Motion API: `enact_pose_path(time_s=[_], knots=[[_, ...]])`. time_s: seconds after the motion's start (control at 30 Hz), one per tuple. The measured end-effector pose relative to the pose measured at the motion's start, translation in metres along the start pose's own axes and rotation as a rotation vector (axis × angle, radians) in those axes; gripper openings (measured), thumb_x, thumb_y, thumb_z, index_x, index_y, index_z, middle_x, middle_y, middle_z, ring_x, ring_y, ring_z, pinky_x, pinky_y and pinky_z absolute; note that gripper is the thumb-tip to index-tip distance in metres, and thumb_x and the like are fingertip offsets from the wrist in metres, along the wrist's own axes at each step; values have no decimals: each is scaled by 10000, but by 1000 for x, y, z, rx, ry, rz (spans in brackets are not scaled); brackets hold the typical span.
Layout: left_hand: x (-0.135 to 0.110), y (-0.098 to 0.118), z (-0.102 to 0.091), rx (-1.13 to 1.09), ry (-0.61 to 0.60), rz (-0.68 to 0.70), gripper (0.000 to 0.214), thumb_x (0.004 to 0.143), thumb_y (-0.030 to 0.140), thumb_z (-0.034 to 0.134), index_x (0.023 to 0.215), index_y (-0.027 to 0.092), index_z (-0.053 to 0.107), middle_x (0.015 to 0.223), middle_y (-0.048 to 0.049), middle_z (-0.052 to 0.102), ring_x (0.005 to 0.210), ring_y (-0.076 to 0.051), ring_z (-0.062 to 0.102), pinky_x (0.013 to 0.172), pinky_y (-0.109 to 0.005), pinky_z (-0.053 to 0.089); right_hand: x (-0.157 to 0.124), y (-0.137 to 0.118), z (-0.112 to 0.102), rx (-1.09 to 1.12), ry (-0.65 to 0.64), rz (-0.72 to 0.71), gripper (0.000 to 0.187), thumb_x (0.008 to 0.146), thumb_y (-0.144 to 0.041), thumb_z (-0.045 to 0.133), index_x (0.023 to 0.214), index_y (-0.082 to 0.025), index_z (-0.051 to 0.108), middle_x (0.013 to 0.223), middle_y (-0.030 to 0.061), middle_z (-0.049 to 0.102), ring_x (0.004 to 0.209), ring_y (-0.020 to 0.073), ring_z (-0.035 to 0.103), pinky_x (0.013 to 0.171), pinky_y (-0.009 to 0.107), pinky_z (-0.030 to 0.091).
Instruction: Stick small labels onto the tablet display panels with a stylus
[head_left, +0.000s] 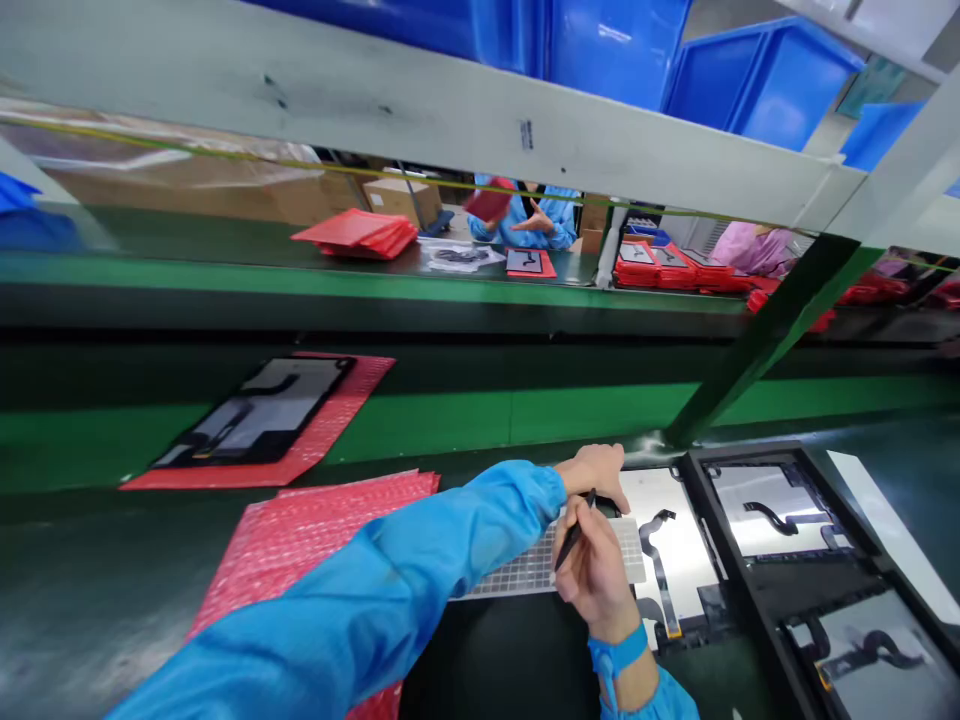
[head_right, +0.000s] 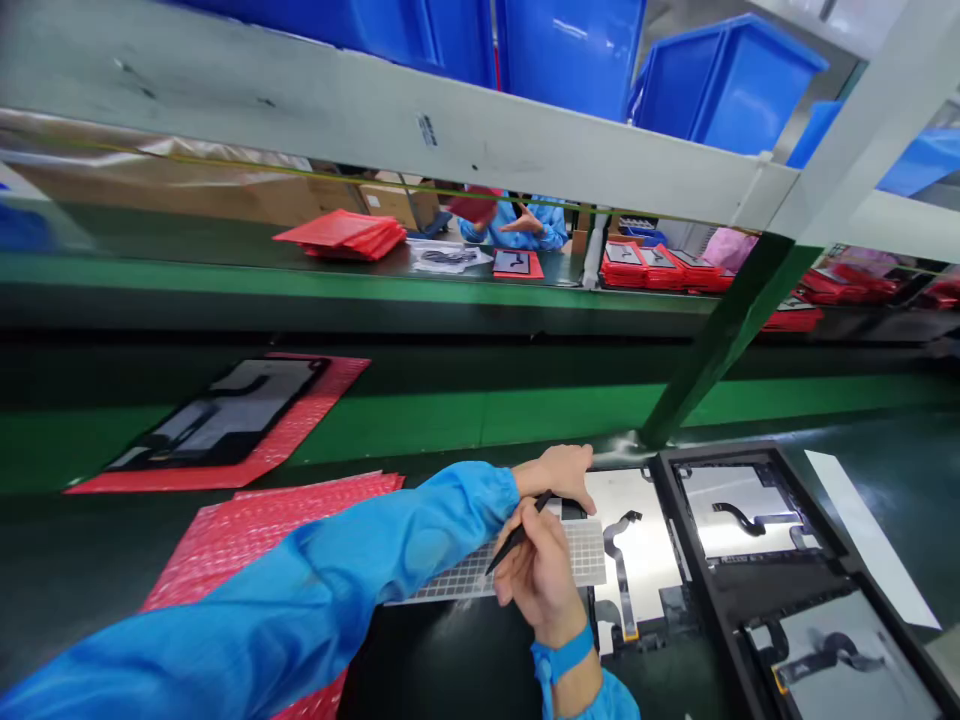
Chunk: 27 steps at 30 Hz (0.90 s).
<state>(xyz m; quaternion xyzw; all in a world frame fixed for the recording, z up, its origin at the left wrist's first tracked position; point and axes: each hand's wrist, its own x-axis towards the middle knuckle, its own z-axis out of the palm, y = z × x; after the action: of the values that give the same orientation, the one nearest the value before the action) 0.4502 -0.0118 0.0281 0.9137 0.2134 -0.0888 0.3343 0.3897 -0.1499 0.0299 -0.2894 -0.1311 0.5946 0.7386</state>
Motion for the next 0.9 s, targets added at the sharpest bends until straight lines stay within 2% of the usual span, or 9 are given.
enact_pose_path(time_s=[0.1, 0.17, 0.23, 0.3, 0.37, 0.5, 0.7, 0.8, 0.9], knots=[[8, 5, -1, -62, -38, -55, 641, 403, 408, 1033, 860, 173, 649, 996, -135, 747, 1061, -402, 714, 918, -439, 556, 0, -1, 0, 31, -42, -7, 435, 834, -539, 875, 794, -171, 647, 544, 10, 714, 259, 93, 519, 287, 136, 393], [10, 5, -2, -160, -64, -78, 556, 468, 339, 1028, 822, 171, 634, 907, -81, 729, 993, -339, 725, 871, -401, 577, -1, -1, -1, 43, -76, -8, 416, 866, -528, 848, 808, -179, 629, 531, 3, 707, 264, 96, 521, 285, 133, 387], [8, 4, -2, -310, -92, -92, 428, 666, 306, 963, 917, 154, 652, 855, -29, 704, 860, -238, 724, 775, -346, 598, -1, -1, -3, 45, -140, 14, 409, 896, -531, 815, 819, -189, 604, 523, 0, 702, 269, 103, 525, 278, 132, 375], [6, 3, 0, -489, -105, -101, 285, 892, 283, 813, 1083, 144, 653, 876, -6, 694, 753, -159, 699, 690, -295, 605, -1, 0, -5, 37, -226, 58, 413, 909, -538, 794, 825, -199, 574, 524, -3, 701, 266, 108, 520, 267, 139, 369], [2, 2, 2, -663, -81, -109, 230, 1004, 262, 692, 1191, 143, 633, 920, -9, 690, 718, -127, 683, 646, -264, 607, -2, 1, -8, 16, -299, 103, 430, 907, -554, 785, 826, -207, 545, 529, -6, 701, 257, 112, 509, 258, 151, 374], [-7, -3, -8, -932, 38, -96, 226, 1005, 214, 685, 1204, 136, 615, 936, -12, 676, 720, -120, 683, 624, -236, 610, -4, 3, -11, -75, -359, 166, 487, 890, -621, 770, 815, -222, 502, 496, -18, 670, 244, 123, 497, 253, 167, 379], [-40, -9, -52, -1195, 151, 11, 276, 928, 103, 713, 1130, 160, 533, 829, -12, 681, 672, -122, 710, 654, -251, 633, -12, 3, -13, -208, -492, 365, 523, 864, -664, 769, 801, -220, 502, 562, 17, 701, 289, 134, 554, 281, 161, 374], [-65, -14, -74, -1284, 216, 88, 296, 917, 155, 751, 1106, 184, 525, 833, -6, 683, 671, -120, 712, 663, -257, 634, -14, 7, -14, -286, -533, 486, 545, 832, -683, 792, 802, -212, 519, 591, 35, 716, 319, 148, 593, 299, 173, 406], [-95, -30, -98, -1330, 325, 144, 373, 892, 270, 818, 1149, 193, 560, 863, -8, 689, 695, -124, 710, 684, -269, 634, -16, 12, -18, -365, -518, 571, 558, 813, -691, 804, 808, -203, 532, 596, 42, 723, 336, 154, 617, 310, 168, 414]])
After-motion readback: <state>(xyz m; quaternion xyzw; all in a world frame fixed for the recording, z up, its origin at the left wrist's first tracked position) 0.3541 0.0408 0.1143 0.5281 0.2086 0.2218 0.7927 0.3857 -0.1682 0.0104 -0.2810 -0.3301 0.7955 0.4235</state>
